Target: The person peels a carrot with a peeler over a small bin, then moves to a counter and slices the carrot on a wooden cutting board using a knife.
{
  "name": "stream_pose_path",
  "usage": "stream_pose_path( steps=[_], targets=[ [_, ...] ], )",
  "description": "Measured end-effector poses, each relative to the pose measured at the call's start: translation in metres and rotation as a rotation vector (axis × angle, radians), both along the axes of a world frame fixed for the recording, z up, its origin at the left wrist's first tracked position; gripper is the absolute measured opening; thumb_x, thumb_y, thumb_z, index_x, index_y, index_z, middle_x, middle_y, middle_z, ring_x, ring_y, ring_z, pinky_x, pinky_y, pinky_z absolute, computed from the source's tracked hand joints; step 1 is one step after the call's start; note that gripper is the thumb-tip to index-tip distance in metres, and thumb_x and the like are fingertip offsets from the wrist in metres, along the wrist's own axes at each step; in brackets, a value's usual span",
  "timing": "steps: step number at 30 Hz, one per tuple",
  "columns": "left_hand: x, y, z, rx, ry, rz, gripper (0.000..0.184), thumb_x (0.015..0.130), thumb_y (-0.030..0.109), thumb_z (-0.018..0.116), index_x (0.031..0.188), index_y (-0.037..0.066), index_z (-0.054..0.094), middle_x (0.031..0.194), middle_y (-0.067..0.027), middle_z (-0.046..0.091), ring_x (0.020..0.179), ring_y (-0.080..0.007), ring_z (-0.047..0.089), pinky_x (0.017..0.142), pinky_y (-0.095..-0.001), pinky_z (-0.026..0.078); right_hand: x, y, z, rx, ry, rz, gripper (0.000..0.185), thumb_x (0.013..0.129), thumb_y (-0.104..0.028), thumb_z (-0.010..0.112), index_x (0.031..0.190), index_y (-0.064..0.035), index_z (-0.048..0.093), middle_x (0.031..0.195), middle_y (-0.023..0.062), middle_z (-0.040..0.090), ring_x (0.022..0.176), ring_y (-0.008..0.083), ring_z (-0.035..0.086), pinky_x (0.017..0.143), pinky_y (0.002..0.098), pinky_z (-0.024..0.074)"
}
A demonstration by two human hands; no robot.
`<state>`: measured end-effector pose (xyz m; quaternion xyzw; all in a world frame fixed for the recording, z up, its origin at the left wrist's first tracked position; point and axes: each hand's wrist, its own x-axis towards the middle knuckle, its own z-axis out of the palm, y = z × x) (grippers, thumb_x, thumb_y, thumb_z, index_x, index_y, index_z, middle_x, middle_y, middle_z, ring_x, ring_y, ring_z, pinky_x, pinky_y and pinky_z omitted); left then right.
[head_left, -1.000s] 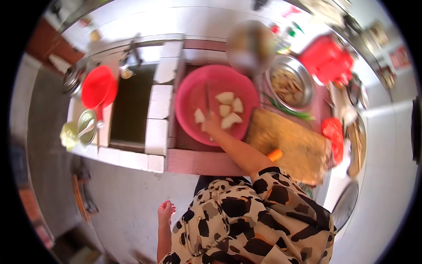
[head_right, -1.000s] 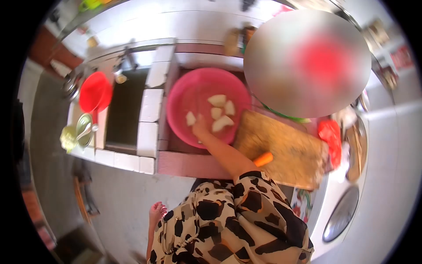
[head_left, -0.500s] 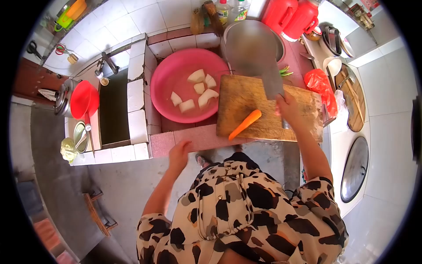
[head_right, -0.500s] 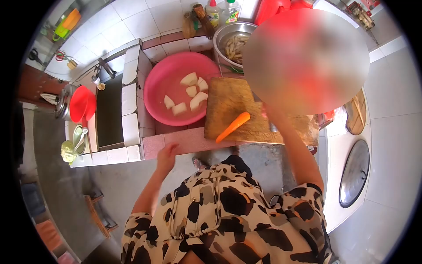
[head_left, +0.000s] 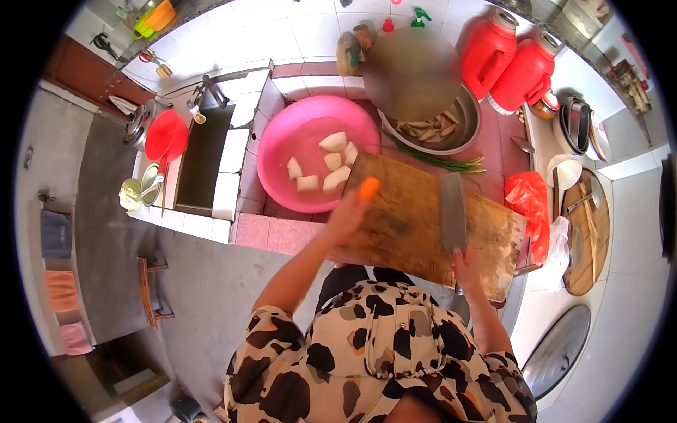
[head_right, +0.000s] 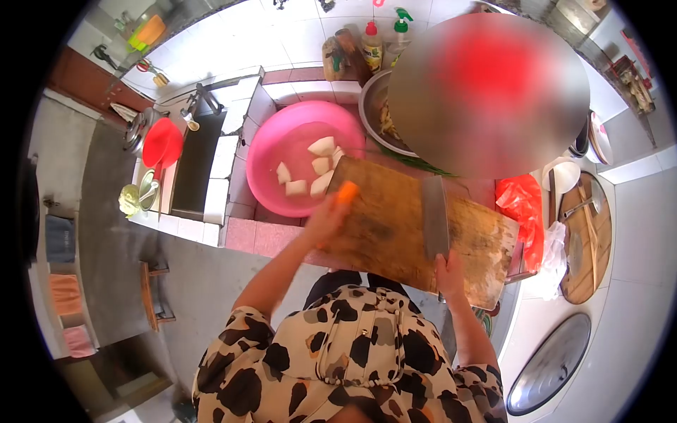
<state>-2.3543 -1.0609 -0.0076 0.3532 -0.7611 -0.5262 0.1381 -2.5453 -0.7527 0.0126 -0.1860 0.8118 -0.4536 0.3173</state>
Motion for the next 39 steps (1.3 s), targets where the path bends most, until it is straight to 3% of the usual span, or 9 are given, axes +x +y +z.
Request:
stream_pose_path(
  steps=[2, 5, 12, 15, 18, 23, 29, 34, 39],
  targets=[
    [0.007, -0.044, 0.011, 0.317, -0.011, 0.238, 0.032, 0.096, 0.031, 0.056, 0.113, 0.005, 0.055, 0.079, -0.0070, 0.060, 0.064, -0.0122, 0.060, 0.052, -0.0283, 0.047, -0.010, 0.007, -0.028, 0.046, 0.292, 0.130, 0.019, 0.094, -0.018, 0.054, 0.081, -0.0039, 0.050, 0.059, 0.0056, 0.051, 0.047, 0.0165, 0.050, 0.046, 0.0320, 0.0400],
    [0.012, -0.126, -0.022, 0.271, -0.100, 0.368, 0.038, 0.095, 0.034, 0.057, 0.116, 0.003, 0.054, 0.073, -0.0045, 0.057, 0.059, -0.0112, 0.059, 0.044, -0.0272, 0.046, -0.006, -0.013, 0.008, 0.026, 0.376, 0.208, 0.016, 0.091, -0.015, 0.054, 0.092, 0.0004, 0.054, 0.070, 0.0251, 0.055, 0.058, 0.0454, 0.051, 0.055, 0.0452, 0.0406],
    [-0.015, -0.245, -0.183, -0.262, -0.748, 0.226, 0.047, 0.092, 0.039, 0.053, 0.119, 0.001, 0.057, 0.095, -0.0226, 0.067, 0.082, -0.0354, 0.067, 0.068, -0.0451, 0.053, 0.017, -0.041, 0.048, 0.387, 0.357, 0.207, 0.020, 0.092, -0.016, 0.052, 0.108, -0.0056, 0.058, 0.076, 0.0231, 0.062, 0.073, 0.0433, 0.062, 0.064, 0.0479, 0.0484],
    [-0.012, -0.241, -0.172, -0.140, -0.895, -0.036, 0.056, 0.093, 0.046, 0.051, 0.126, 0.000, 0.053, 0.102, -0.0255, 0.067, 0.104, -0.0382, 0.063, 0.085, -0.0450, 0.048, 0.029, -0.046, 0.049, 0.440, 0.317, 0.207, 0.023, 0.092, -0.015, 0.051, 0.113, -0.0077, 0.057, 0.078, 0.0232, 0.063, 0.075, 0.0429, 0.063, 0.066, 0.0486, 0.0496],
    [-0.011, -0.206, -0.087, -0.304, -0.418, 0.270, 0.034, 0.094, 0.023, 0.056, 0.120, 0.002, 0.056, 0.098, -0.0223, 0.066, 0.091, -0.0371, 0.065, 0.078, -0.0424, 0.050, 0.028, -0.046, 0.047, 0.453, 0.271, 0.198, 0.025, 0.092, -0.015, 0.050, 0.116, -0.0089, 0.055, 0.079, 0.0232, 0.063, 0.075, 0.0435, 0.062, 0.066, 0.0492, 0.0494],
    [-0.006, -0.128, 0.018, -0.479, 0.057, -0.174, 0.037, 0.086, 0.009, 0.061, 0.122, 0.004, 0.056, 0.108, -0.0197, 0.062, 0.101, -0.0371, 0.059, 0.087, -0.0434, 0.047, 0.017, -0.032, 0.026, 0.335, 0.457, 0.269, 0.028, 0.092, -0.015, 0.051, 0.116, -0.0028, 0.053, 0.081, 0.0249, 0.063, 0.079, 0.0449, 0.061, 0.071, 0.0519, 0.0476],
    [-0.035, 0.016, 0.030, -0.584, 0.128, -0.657, 0.043, 0.077, 0.010, 0.068, 0.120, 0.010, 0.060, 0.118, -0.0123, 0.059, 0.110, -0.0319, 0.054, 0.094, -0.0428, 0.044, -0.012, -0.042, 0.061, 0.462, 0.119, 0.399, 0.029, 0.092, -0.016, 0.049, 0.117, 0.0004, 0.052, 0.087, 0.0263, 0.059, 0.084, 0.0455, 0.057, 0.076, 0.0516, 0.0460],
    [-0.058, 0.068, 0.020, -0.921, 0.107, -0.542, 0.041, 0.076, 0.010, 0.067, 0.116, 0.010, 0.061, 0.116, -0.0080, 0.059, 0.111, -0.0278, 0.052, 0.095, -0.0427, 0.043, -0.025, -0.026, 0.044, 0.292, 0.239, 0.485, 0.033, 0.090, -0.013, 0.050, 0.120, -0.0006, 0.052, 0.101, 0.0267, 0.061, 0.093, 0.0443, 0.059, 0.079, 0.0505, 0.0476],
    [-0.061, 0.106, 0.013, -0.757, 0.164, -0.413, 0.035, 0.072, 0.010, 0.071, 0.107, 0.009, 0.065, 0.113, -0.0069, 0.059, 0.106, -0.0275, 0.056, 0.091, -0.0413, 0.046, -0.018, -0.005, 0.054, 0.180, 0.475, 0.573, 0.043, 0.085, -0.005, 0.050, 0.129, -0.0049, 0.050, 0.118, 0.0207, 0.059, 0.102, 0.0391, 0.060, 0.085, 0.0464, 0.0499]
  ],
)
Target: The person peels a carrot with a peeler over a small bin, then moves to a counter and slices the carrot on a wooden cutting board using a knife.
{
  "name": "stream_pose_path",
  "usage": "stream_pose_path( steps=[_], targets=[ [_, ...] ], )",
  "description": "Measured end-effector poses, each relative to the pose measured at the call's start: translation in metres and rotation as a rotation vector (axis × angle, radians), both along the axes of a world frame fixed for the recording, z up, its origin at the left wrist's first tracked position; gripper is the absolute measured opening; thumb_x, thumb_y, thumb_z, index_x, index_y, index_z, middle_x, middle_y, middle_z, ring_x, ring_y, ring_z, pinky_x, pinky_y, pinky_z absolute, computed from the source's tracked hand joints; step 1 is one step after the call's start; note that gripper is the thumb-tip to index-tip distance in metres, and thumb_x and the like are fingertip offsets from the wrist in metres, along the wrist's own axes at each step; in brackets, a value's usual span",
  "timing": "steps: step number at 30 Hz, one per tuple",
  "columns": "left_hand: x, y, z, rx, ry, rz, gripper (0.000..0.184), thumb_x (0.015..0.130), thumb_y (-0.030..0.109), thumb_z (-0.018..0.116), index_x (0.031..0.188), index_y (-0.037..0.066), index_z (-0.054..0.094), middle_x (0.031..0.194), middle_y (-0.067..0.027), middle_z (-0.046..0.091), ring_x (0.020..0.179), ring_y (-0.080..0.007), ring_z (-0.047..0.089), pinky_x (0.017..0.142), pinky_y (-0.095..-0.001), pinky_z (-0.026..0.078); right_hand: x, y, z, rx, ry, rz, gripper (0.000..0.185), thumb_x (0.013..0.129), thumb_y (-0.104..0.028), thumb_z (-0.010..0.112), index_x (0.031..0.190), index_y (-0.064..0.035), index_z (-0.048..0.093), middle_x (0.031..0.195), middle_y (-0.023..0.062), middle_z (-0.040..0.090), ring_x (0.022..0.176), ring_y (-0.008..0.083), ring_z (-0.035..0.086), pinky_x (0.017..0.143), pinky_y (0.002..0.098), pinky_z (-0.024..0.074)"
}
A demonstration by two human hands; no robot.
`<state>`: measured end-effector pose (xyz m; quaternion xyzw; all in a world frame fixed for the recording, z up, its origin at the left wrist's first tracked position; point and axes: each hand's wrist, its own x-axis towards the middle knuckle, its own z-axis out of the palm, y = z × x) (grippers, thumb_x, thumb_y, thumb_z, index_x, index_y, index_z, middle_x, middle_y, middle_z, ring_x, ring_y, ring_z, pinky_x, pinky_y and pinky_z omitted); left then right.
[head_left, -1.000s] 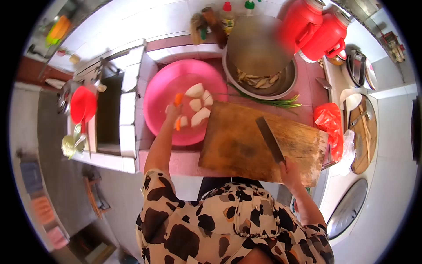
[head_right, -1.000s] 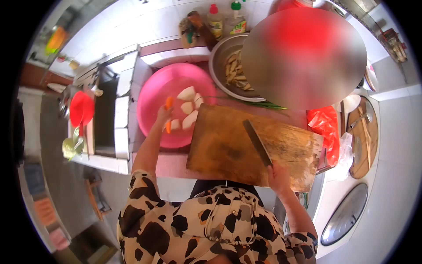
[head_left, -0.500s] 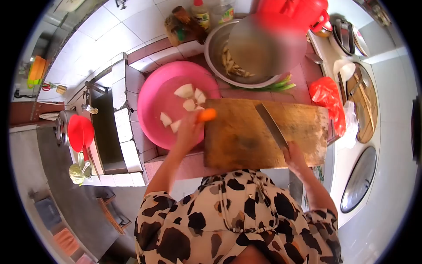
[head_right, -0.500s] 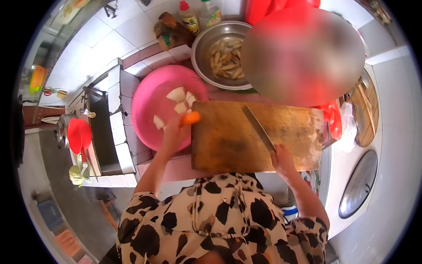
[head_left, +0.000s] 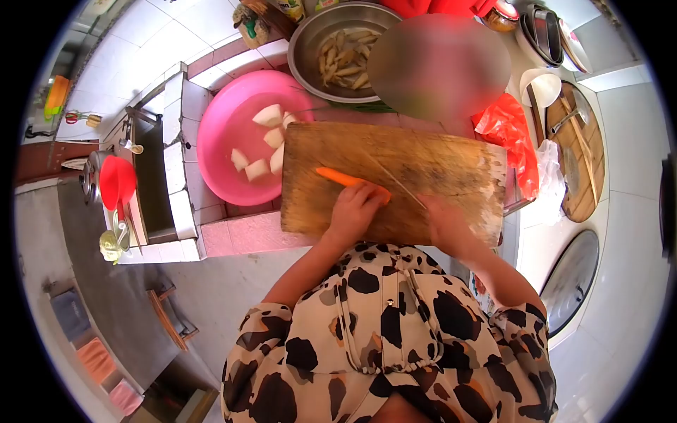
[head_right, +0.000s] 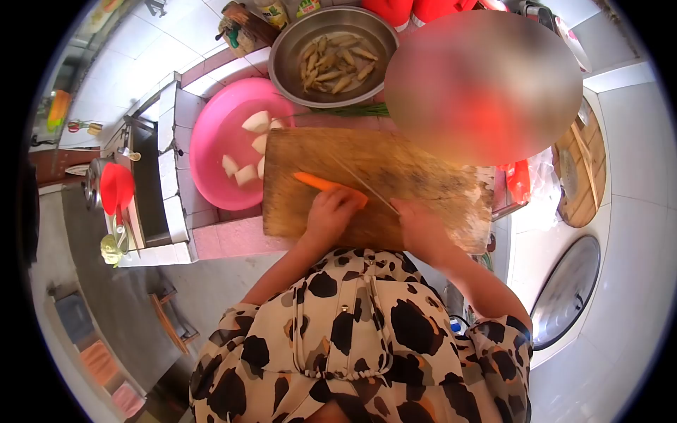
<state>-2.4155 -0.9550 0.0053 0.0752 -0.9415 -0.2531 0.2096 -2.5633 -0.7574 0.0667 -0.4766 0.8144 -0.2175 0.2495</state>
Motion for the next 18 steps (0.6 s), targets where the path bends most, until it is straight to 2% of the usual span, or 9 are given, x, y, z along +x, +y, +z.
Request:
stream_pose_path(
  steps=[4, 8, 11, 14, 16, 18],
  targets=[
    [-0.010, 0.010, -0.016, -0.013, 0.169, 0.125, 0.033, 0.069, 0.008, 0.074, 0.101, 0.009, 0.067, 0.109, -0.0063, 0.060, 0.099, -0.0275, 0.059, 0.085, -0.0394, 0.050, 0.004, 0.012, 0.016, 0.129, 0.018, 0.113, 0.052, 0.082, -0.002, 0.050, 0.134, -0.0059, 0.046, 0.128, 0.0169, 0.055, 0.104, 0.0353, 0.061, 0.083, 0.0438, 0.0516],
    [-0.011, 0.015, -0.015, -0.072, 0.149, 0.168, 0.030, 0.070, 0.007, 0.073, 0.100, 0.010, 0.069, 0.105, -0.0059, 0.062, 0.097, -0.0285, 0.060, 0.082, -0.0387, 0.050, 0.006, 0.018, 0.025, 0.261, -0.024, 0.202, 0.059, 0.080, -0.002, 0.053, 0.138, -0.0050, 0.041, 0.133, 0.0173, 0.049, 0.099, 0.0340, 0.064, 0.077, 0.0431, 0.0532],
    [-0.008, 0.014, -0.012, -0.061, 0.077, 0.146, 0.029, 0.071, 0.007, 0.072, 0.100, 0.011, 0.070, 0.104, -0.0064, 0.063, 0.098, -0.0303, 0.058, 0.083, -0.0403, 0.047, 0.008, 0.013, 0.034, 0.405, -0.100, 0.215, 0.066, 0.077, 0.000, 0.053, 0.140, -0.0039, 0.035, 0.133, 0.0199, 0.048, 0.101, 0.0379, 0.062, 0.081, 0.0452, 0.0520],
    [-0.009, 0.012, -0.004, -0.098, 0.045, 0.128, 0.030, 0.072, 0.012, 0.073, 0.102, 0.011, 0.069, 0.105, -0.0055, 0.063, 0.100, -0.0288, 0.058, 0.083, -0.0411, 0.046, 0.012, 0.008, 0.035, 0.439, -0.093, 0.214, 0.067, 0.077, 0.000, 0.054, 0.141, -0.0049, 0.034, 0.132, 0.0207, 0.048, 0.096, 0.0386, 0.063, 0.080, 0.0453, 0.0524],
    [-0.013, 0.007, -0.007, -0.177, 0.009, 0.125, 0.031, 0.074, 0.018, 0.073, 0.104, 0.013, 0.068, 0.106, -0.0040, 0.063, 0.101, -0.0256, 0.058, 0.080, -0.0401, 0.047, 0.016, 0.009, 0.032, 0.399, -0.046, 0.180, 0.060, 0.081, -0.002, 0.052, 0.139, -0.0039, 0.036, 0.132, 0.0195, 0.048, 0.092, 0.0363, 0.065, 0.076, 0.0439, 0.0535],
    [-0.017, 0.006, -0.008, -0.133, 0.054, 0.125, 0.029, 0.075, 0.019, 0.072, 0.103, 0.013, 0.068, 0.106, -0.0041, 0.063, 0.099, -0.0260, 0.058, 0.079, -0.0401, 0.047, 0.017, 0.010, 0.031, 0.369, -0.019, 0.167, 0.057, 0.082, -0.003, 0.052, 0.137, -0.0033, 0.038, 0.131, 0.0189, 0.049, 0.090, 0.0353, 0.066, 0.074, 0.0433, 0.0541]
  ],
)
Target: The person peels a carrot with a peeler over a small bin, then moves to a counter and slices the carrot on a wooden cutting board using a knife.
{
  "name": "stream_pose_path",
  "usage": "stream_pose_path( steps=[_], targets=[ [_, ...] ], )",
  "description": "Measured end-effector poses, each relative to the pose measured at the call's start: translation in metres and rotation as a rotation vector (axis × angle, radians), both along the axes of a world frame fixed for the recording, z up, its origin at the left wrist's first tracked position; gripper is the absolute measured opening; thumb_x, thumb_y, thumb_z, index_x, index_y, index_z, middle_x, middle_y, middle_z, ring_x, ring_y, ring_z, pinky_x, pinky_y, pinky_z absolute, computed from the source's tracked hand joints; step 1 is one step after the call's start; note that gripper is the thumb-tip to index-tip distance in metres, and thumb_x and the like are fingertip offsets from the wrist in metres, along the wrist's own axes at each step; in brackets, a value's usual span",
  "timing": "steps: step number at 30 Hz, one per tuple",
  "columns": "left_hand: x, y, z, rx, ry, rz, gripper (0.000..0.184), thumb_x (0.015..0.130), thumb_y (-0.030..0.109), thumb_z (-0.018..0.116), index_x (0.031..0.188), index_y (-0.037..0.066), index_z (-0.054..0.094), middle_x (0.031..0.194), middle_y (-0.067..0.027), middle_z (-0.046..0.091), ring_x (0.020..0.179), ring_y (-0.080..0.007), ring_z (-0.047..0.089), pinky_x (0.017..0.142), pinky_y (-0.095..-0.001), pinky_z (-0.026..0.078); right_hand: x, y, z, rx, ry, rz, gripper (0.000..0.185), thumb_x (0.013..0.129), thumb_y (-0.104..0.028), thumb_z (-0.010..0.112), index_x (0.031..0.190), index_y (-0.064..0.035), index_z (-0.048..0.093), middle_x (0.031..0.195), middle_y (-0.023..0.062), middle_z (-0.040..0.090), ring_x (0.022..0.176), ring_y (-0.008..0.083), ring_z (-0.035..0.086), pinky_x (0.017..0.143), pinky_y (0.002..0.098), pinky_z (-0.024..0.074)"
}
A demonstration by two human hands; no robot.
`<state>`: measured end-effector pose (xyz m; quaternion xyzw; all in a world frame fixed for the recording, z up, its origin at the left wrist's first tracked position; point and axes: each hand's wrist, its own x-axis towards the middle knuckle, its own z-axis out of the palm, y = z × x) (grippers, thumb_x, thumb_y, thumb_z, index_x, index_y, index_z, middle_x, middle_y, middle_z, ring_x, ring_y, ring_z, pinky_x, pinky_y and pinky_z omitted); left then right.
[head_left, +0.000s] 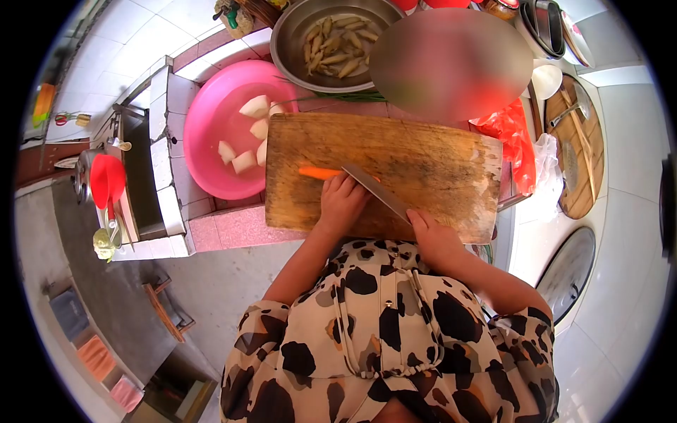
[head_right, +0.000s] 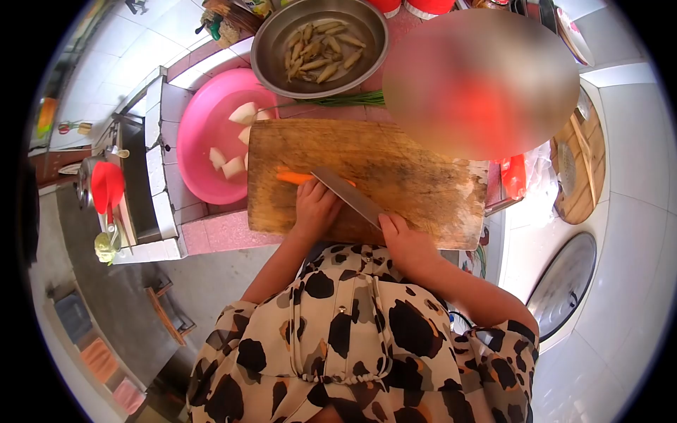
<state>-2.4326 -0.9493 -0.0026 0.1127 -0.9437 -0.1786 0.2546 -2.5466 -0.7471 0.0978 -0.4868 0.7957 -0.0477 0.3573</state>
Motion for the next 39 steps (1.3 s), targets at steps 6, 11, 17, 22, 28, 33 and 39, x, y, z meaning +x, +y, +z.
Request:
stream_pose_path(
  steps=[6, 11, 17, 22, 28, 33, 39],
  targets=[
    [0.007, 0.005, -0.005, 0.018, -0.004, -0.010, 0.027, 0.073, 0.014, 0.070, 0.100, 0.012, 0.068, 0.103, -0.0046, 0.062, 0.094, -0.0268, 0.058, 0.078, -0.0396, 0.048, -0.011, 0.000, 0.018, 0.043, -0.049, 0.067, 0.057, 0.078, -0.002, 0.058, 0.132, -0.0017, 0.039, 0.120, 0.0189, 0.053, 0.087, 0.0366, 0.066, 0.071, 0.0441, 0.0544],
    [0.004, 0.005, -0.001, 0.061, 0.027, 0.000, 0.027, 0.073, 0.010, 0.069, 0.100, 0.011, 0.069, 0.101, -0.0056, 0.062, 0.091, -0.0282, 0.058, 0.076, -0.0400, 0.048, -0.014, -0.012, 0.024, 0.069, -0.026, 0.091, 0.054, 0.077, -0.002, 0.061, 0.127, -0.0001, 0.040, 0.109, 0.0198, 0.055, 0.084, 0.0372, 0.066, 0.069, 0.0433, 0.0546],
    [0.001, 0.008, -0.001, 0.092, 0.078, 0.020, 0.025, 0.072, 0.007, 0.072, 0.096, 0.010, 0.069, 0.098, -0.0057, 0.062, 0.089, -0.0290, 0.058, 0.074, -0.0406, 0.046, -0.019, -0.024, -0.007, 0.002, -0.023, 0.111, 0.053, 0.078, -0.002, 0.059, 0.128, -0.0001, 0.040, 0.106, 0.0206, 0.055, 0.083, 0.0383, 0.065, 0.068, 0.0444, 0.0540],
    [0.010, 0.008, 0.002, 0.159, -0.014, -0.007, 0.027, 0.072, 0.012, 0.071, 0.099, 0.013, 0.068, 0.101, -0.0039, 0.062, 0.095, -0.0266, 0.059, 0.079, -0.0388, 0.048, -0.024, -0.022, -0.020, -0.069, -0.037, 0.064, 0.054, 0.079, 0.001, 0.056, 0.131, -0.0007, 0.041, 0.110, 0.0204, 0.056, 0.087, 0.0388, 0.064, 0.072, 0.0461, 0.0526],
    [0.007, 0.009, 0.001, 0.081, -0.002, 0.037, 0.026, 0.072, 0.012, 0.070, 0.098, 0.014, 0.068, 0.102, -0.0036, 0.063, 0.099, -0.0257, 0.059, 0.081, -0.0376, 0.048, -0.024, -0.006, 0.003, -0.034, -0.074, 0.088, 0.055, 0.079, 0.001, 0.056, 0.132, -0.0019, 0.042, 0.115, 0.0194, 0.055, 0.091, 0.0391, 0.063, 0.075, 0.0465, 0.0520],
    [0.009, 0.010, 0.003, 0.069, 0.019, 0.042, 0.025, 0.073, 0.013, 0.071, 0.097, 0.013, 0.068, 0.101, -0.0035, 0.063, 0.097, -0.0258, 0.059, 0.079, -0.0379, 0.048, -0.015, -0.029, -0.012, 0.037, -0.088, 0.067, 0.054, 0.076, 0.001, 0.061, 0.127, -0.0017, 0.044, 0.115, 0.0189, 0.055, 0.091, 0.0398, 0.063, 0.074, 0.0478, 0.0522],
    [0.019, 0.014, 0.003, 0.123, 0.003, 0.021, 0.025, 0.072, 0.011, 0.074, 0.096, 0.011, 0.067, 0.101, -0.0038, 0.061, 0.095, -0.0267, 0.059, 0.077, -0.0361, 0.048, -0.015, -0.039, -0.026, -0.043, -0.067, 0.048, 0.052, 0.077, 0.001, 0.060, 0.127, -0.0018, 0.043, 0.116, 0.0193, 0.053, 0.090, 0.0396, 0.064, 0.074, 0.0464, 0.0528]
  ],
)
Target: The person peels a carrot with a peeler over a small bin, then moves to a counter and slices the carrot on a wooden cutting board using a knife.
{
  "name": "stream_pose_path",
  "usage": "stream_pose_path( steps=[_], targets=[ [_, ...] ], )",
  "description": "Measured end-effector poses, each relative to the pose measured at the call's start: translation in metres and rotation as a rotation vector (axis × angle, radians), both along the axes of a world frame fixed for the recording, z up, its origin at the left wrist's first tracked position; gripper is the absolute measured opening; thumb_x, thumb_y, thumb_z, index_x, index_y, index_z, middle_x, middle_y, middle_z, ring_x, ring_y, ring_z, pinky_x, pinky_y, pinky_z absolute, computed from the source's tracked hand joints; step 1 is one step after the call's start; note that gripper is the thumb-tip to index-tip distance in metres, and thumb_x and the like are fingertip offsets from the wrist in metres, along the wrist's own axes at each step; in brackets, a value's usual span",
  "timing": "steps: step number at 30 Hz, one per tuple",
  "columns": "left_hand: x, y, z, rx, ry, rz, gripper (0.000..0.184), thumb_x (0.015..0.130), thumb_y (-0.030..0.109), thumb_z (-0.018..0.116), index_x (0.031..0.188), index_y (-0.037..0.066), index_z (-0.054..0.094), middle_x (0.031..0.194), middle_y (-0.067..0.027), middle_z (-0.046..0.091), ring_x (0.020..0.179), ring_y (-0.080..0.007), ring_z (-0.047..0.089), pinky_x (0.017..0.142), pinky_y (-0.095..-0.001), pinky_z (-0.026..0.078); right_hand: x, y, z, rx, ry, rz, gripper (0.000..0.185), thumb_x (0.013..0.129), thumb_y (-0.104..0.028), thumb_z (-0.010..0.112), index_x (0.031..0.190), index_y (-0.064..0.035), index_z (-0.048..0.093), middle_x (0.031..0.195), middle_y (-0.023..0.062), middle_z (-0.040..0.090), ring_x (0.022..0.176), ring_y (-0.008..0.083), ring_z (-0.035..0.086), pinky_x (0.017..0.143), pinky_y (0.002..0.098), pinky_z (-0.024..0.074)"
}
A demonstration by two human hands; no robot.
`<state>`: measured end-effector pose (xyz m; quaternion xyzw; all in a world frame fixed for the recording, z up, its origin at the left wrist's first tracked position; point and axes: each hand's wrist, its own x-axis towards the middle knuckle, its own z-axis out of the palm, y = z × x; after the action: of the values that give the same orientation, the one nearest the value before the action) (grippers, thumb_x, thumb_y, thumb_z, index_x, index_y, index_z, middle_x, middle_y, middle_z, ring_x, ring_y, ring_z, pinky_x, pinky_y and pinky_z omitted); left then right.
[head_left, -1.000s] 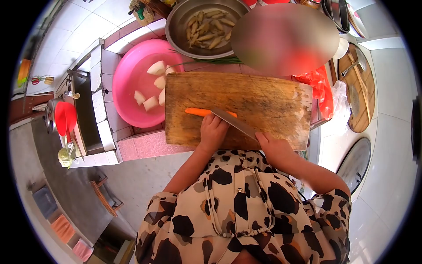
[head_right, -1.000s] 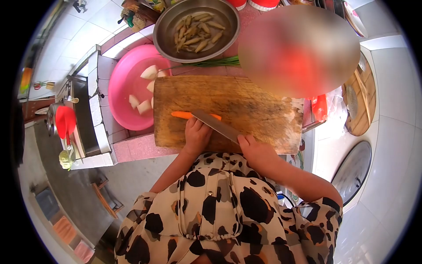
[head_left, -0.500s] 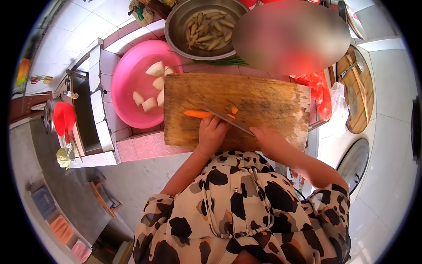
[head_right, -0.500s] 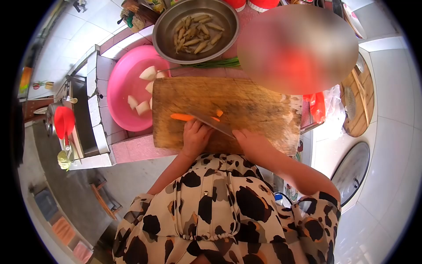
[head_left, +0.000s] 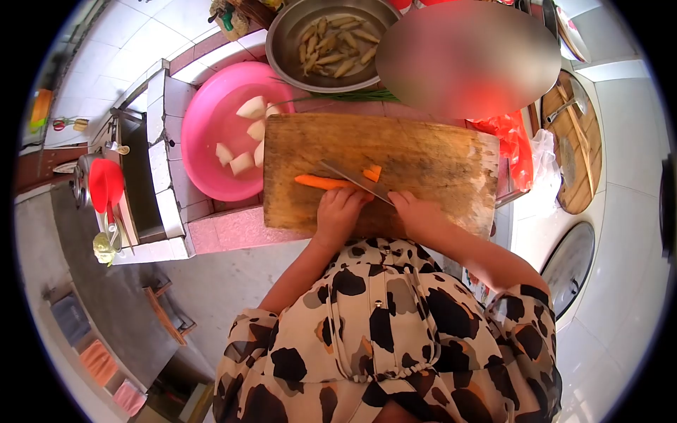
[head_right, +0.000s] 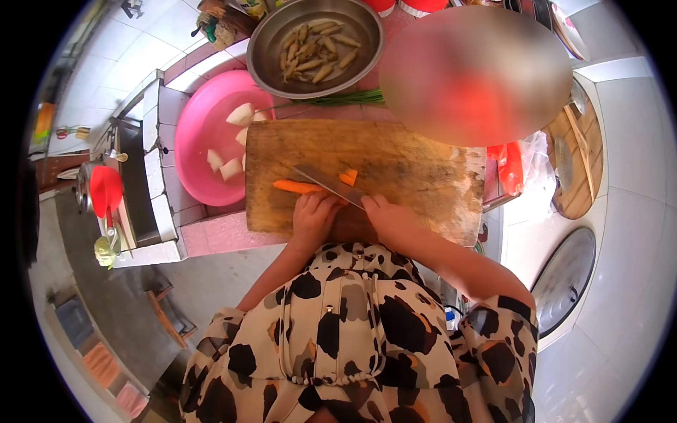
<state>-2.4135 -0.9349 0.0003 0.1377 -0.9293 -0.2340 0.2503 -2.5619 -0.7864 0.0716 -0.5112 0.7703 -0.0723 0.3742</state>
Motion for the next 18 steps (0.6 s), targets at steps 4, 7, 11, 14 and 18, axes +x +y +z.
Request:
stream_pose_path(
  steps=[4, 7, 11, 14, 18],
  targets=[
    [-0.004, -0.001, 0.005, -0.013, 0.010, 0.024, 0.027, 0.070, 0.008, 0.075, 0.096, 0.009, 0.067, 0.101, -0.0061, 0.060, 0.094, -0.0276, 0.059, 0.078, -0.0354, 0.050, -0.001, 0.028, 0.021, -0.021, -0.010, 0.036, 0.052, 0.077, 0.002, 0.060, 0.126, -0.0018, 0.043, 0.115, 0.0198, 0.053, 0.091, 0.0394, 0.064, 0.074, 0.0450, 0.0529],
    [-0.005, -0.005, 0.004, -0.033, -0.007, -0.021, 0.026, 0.071, 0.008, 0.075, 0.096, 0.009, 0.067, 0.101, -0.0075, 0.060, 0.094, -0.0282, 0.059, 0.078, -0.0369, 0.050, 0.002, 0.027, 0.029, 0.028, -0.029, 0.015, 0.054, 0.077, 0.003, 0.059, 0.128, -0.0014, 0.043, 0.114, 0.0197, 0.054, 0.091, 0.0390, 0.063, 0.075, 0.0449, 0.0525],
    [-0.005, -0.003, 0.004, 0.015, 0.021, -0.015, 0.027, 0.070, 0.007, 0.074, 0.096, 0.009, 0.067, 0.100, -0.0073, 0.060, 0.094, -0.0279, 0.059, 0.078, -0.0365, 0.050, 0.003, -0.003, 0.015, 0.104, -0.071, -0.010, 0.054, 0.079, 0.004, 0.053, 0.132, -0.0017, 0.044, 0.115, 0.0207, 0.055, 0.098, 0.0403, 0.060, 0.080, 0.0440, 0.0507],
    [0.001, 0.001, 0.000, 0.015, 0.014, -0.004, 0.027, 0.070, 0.007, 0.075, 0.095, 0.009, 0.067, 0.100, -0.0068, 0.060, 0.095, -0.0272, 0.059, 0.079, -0.0365, 0.050, 0.002, 0.002, -0.008, 0.039, -0.050, -0.055, 0.054, 0.079, 0.004, 0.053, 0.132, -0.0016, 0.044, 0.116, 0.0204, 0.056, 0.099, 0.0399, 0.060, 0.081, 0.0443, 0.0505],
    [-0.003, -0.002, 0.008, -0.002, 0.013, 0.006, 0.025, 0.071, 0.007, 0.074, 0.094, 0.008, 0.068, 0.101, -0.0068, 0.061, 0.096, -0.0284, 0.058, 0.081, -0.0392, 0.049, 0.000, 0.026, 0.014, -0.042, 0.020, 0.041, 0.055, 0.078, -0.001, 0.060, 0.131, -0.0010, 0.043, 0.113, 0.0195, 0.056, 0.091, 0.0390, 0.063, 0.075, 0.0453, 0.0520]
  ],
)
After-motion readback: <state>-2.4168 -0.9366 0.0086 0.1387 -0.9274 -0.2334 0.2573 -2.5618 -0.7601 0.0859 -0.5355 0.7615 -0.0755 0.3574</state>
